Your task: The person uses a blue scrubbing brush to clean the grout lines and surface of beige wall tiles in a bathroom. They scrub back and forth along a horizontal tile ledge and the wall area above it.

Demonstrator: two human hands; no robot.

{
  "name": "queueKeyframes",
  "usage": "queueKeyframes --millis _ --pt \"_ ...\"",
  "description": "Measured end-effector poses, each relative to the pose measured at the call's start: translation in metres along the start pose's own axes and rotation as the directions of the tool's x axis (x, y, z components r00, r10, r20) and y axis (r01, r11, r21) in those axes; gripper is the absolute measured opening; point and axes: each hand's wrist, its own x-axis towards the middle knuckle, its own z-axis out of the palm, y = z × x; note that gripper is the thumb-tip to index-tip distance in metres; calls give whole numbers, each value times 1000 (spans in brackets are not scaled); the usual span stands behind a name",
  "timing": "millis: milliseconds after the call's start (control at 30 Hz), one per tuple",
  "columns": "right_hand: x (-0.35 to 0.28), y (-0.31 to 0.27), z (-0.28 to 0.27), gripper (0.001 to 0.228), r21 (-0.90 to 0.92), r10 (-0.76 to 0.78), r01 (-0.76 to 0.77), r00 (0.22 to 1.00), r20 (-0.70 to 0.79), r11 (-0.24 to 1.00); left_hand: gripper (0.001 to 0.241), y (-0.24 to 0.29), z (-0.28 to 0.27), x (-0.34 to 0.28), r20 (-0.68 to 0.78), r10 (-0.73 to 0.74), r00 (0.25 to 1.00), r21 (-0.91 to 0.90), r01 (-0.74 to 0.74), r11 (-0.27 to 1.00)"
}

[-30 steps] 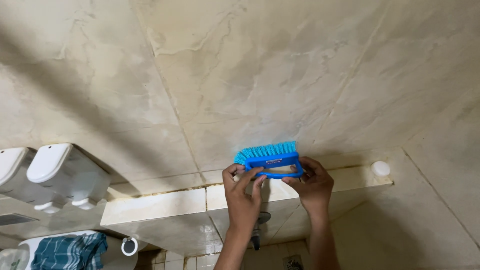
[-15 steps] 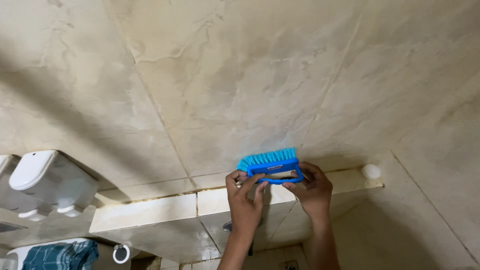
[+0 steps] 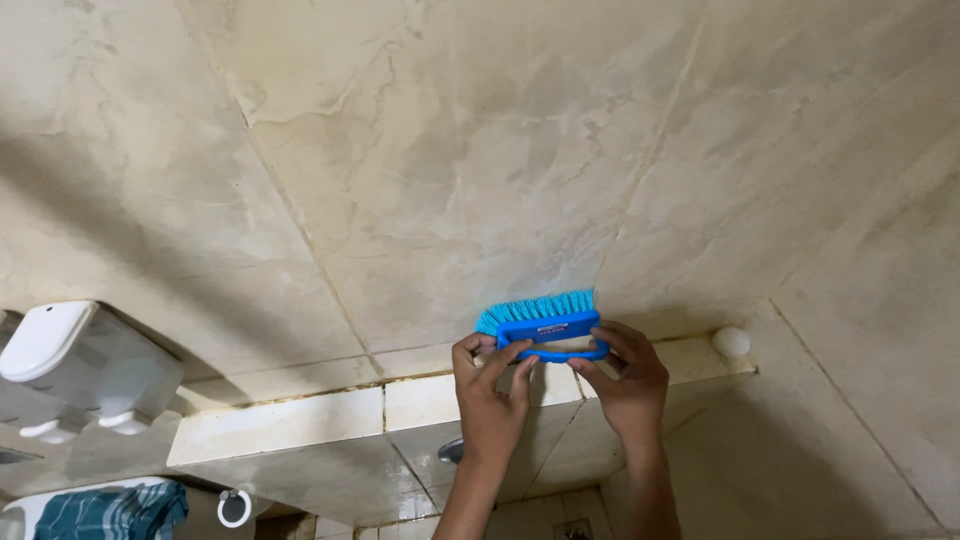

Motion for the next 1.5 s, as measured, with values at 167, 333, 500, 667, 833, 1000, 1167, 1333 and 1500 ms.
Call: queueKeyframes --millis 167,333,500,667,833,1000,1167,1333,1500 --pt "-5 -47 23 39 -136 -199 190 978 -56 972 26 19 -19 17 -69 57 996 -1 -57 998" --pt "-26 -57 59 35 11 -154 156 981 -114 988 26 6 -39 15 -117 59 991 24 -56 998" --pt "-34 -73 72 32 -327 -222 187 972 -72 926 28 1 -57 17 -141 79 987 13 -78 997" --pt "-37 -87 91 32 -122 -168 157 982 -85 980 29 9 -77 27 -168 78 983 24 -75 997" --pt "-54 -78 113 35 -50 -191 187 978 -88 981 29 -17 -87 16 -215 79 973 -13 -84 996" --pt "-45 -108 120 36 -266 -150 116 983 -109 957 27 -2 -108 31 -203 16 979 -42 -25 999" --pt "-43 -107 132 35 -256 -229 189 964 -138 948 27 4 -122 44 -227 63 972 -26 -71 997" --pt "-51 -91 140 35 -152 -205 184 968 -141 971 28 -9 -125 35 -228 29 973 -48 -41 998" --pt "-35 -121 140 32 -341 -340 281 932 -126 897 25 13 -136 55 -231 59 971 -67 -76 995"
